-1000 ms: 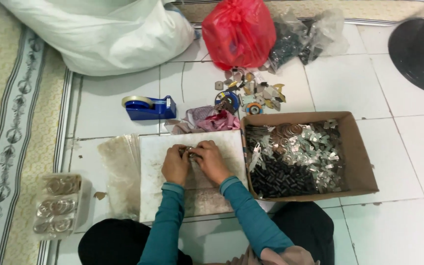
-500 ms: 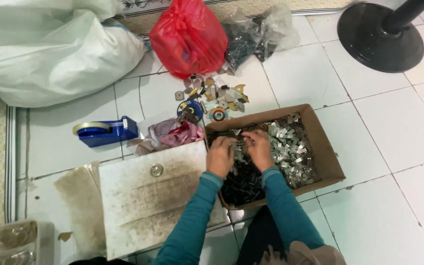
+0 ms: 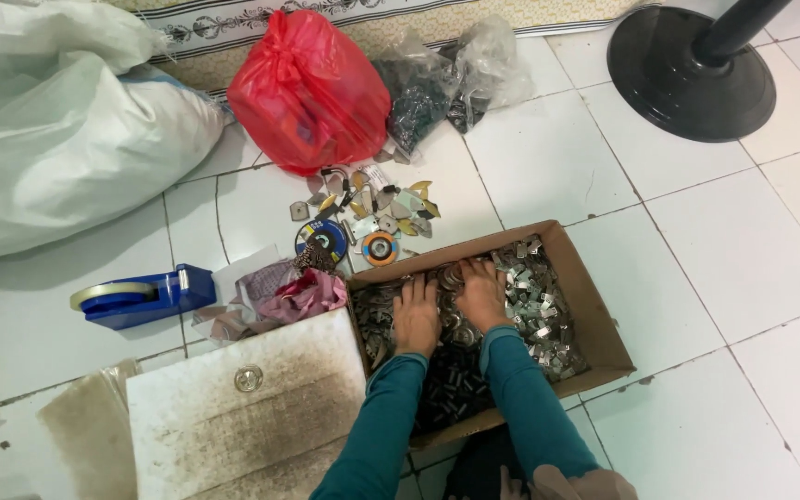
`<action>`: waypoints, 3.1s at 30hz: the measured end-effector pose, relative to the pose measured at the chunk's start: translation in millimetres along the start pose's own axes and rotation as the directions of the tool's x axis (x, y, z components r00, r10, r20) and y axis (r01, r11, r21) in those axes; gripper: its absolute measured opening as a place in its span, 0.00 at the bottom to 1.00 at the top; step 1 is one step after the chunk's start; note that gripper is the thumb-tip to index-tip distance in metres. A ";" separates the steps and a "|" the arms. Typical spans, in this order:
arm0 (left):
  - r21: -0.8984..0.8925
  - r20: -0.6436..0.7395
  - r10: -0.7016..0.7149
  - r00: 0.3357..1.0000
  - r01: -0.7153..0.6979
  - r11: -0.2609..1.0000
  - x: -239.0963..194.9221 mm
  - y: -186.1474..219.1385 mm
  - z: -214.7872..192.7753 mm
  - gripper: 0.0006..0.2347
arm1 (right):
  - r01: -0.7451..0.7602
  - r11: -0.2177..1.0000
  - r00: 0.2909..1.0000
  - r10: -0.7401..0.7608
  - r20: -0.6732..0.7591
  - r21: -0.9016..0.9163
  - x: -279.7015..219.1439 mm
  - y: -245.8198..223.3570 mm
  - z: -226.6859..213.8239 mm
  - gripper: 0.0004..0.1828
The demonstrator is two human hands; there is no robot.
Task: Packing small metal medals or keychains into plastic bags and sealing them with tape.
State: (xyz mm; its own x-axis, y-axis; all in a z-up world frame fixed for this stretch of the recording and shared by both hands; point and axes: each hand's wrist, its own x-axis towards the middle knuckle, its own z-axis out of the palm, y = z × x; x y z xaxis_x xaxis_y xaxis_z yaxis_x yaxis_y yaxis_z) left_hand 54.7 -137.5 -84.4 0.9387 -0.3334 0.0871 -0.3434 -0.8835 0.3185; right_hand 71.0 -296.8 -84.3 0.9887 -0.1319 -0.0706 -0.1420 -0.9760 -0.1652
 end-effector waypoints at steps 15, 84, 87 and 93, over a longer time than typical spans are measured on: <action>-0.036 0.041 0.001 0.999 0.001 0.999 -9.6 -10.4 16.2 0.12 | 0.212 0.961 0.962 -0.237 0.133 0.177 -39.3 -1.1 -3.5 0.19; -0.542 -0.218 -0.659 0.719 0.473 0.695 -217.1 -214.1 -133.1 0.08 | -0.007 0.843 0.994 -0.055 0.098 0.538 -165.0 -337.8 -21.7 0.11; -0.512 -0.238 -0.652 0.720 0.478 0.714 -215.5 -217.0 -128.5 0.08 | 0.016 0.873 0.995 -0.063 0.079 0.487 -167.3 -340.3 -26.7 0.12; -0.459 -0.337 -0.554 0.761 0.381 0.803 -197.4 -174.8 -164.1 0.09 | -0.041 0.686 0.998 -0.005 0.062 0.727 -157.4 -313.6 -41.3 0.13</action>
State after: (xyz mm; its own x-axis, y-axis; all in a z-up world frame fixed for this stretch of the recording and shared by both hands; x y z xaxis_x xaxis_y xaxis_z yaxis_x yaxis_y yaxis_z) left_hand -65.8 136.7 -2.5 0.9147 0.3463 0.2082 0.0951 -0.6853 0.7220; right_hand -38.2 22.8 19.3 0.9846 -0.1162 -0.1302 -0.1726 -0.5379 -0.8251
